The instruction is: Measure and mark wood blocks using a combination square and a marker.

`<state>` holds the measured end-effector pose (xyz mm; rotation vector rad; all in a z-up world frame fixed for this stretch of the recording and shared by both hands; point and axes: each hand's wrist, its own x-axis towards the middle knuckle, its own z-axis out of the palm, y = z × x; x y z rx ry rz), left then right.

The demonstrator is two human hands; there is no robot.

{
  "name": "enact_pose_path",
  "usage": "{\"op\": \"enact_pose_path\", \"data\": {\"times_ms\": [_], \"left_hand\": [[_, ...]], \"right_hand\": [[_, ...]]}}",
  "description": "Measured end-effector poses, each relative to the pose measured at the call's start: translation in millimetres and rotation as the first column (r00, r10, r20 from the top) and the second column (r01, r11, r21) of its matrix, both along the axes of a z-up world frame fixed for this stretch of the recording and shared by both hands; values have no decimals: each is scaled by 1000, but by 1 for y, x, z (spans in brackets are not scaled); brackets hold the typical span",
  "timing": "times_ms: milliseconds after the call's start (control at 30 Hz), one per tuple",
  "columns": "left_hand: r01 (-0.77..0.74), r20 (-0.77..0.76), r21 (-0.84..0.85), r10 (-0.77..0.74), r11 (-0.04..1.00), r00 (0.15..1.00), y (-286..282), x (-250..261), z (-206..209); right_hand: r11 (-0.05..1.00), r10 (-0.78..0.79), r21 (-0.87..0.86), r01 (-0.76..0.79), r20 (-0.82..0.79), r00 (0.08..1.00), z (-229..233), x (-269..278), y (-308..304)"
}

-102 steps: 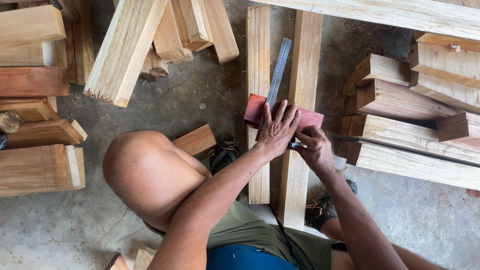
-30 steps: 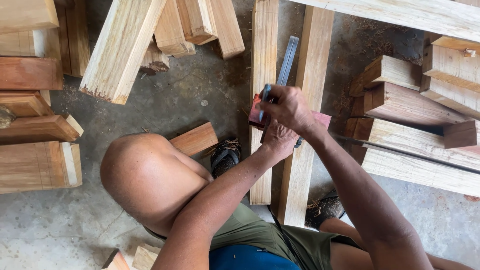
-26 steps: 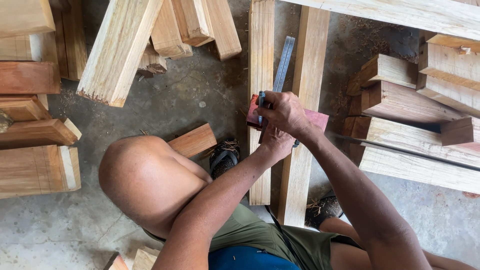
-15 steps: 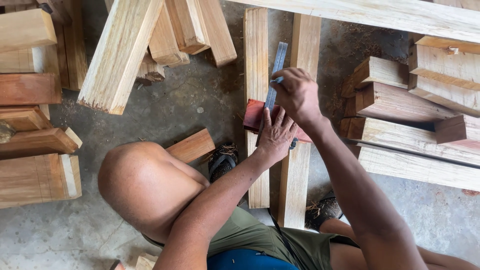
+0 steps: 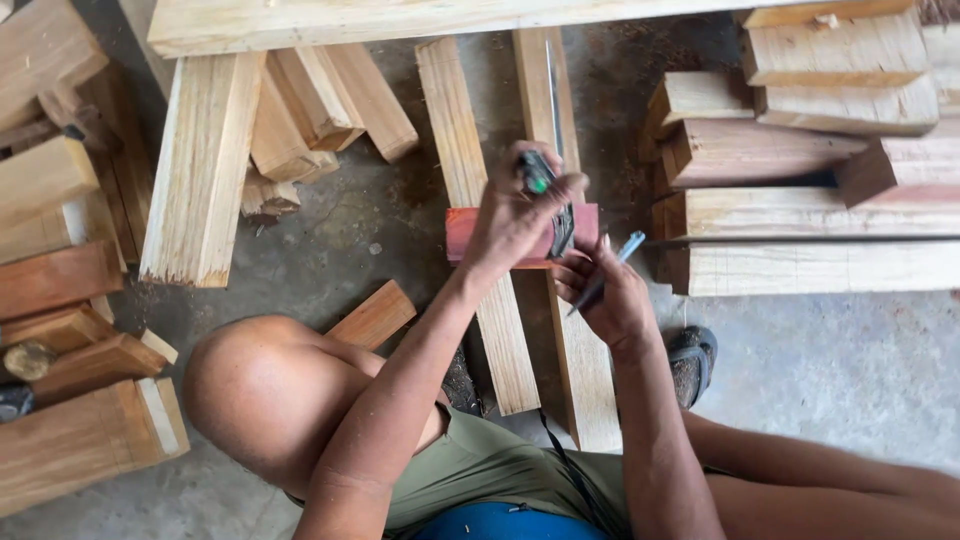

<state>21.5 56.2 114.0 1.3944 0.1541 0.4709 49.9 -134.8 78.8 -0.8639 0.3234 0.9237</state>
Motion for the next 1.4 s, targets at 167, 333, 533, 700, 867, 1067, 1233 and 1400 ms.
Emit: {"op": "enact_pose_path", "data": {"times_ms": [167,333,533,700,867,1067,1233,1400], "left_hand": [[174,59,-441,-165,880,984,-20,-7,20],[270,57,-469,-276,841,960,-25,-11,38],[407,-10,-210,-418,889,908,-18,-9,38],[337,-363,805,-43,489,931,-4,14,-84],[515,-531,838,50,178,846,-15,17,-116],[217,-249,771,-30,598,968,2,18,7],[25,-41,63,-22,998,999,39,-11,-35],[-458,-448,-731,151,505,881,19,-76,-123]], "right_hand": [[967,-97,234,100,-23,995,6,0,-20],[923,-203,290,253,-192,960,63,-14,-17],[922,-278,316,225,135,951,70,-4,-38],[824,-505,130,552,611,609,101,17,-88],[824,-511,182,537,648,565,127,7,-98],[805,-586,218,551,435,683,103,7,-86],[824,-566,198,531,326,757,69,18,-72],[834,-551,175,522,265,791,8,24,-69]]}}
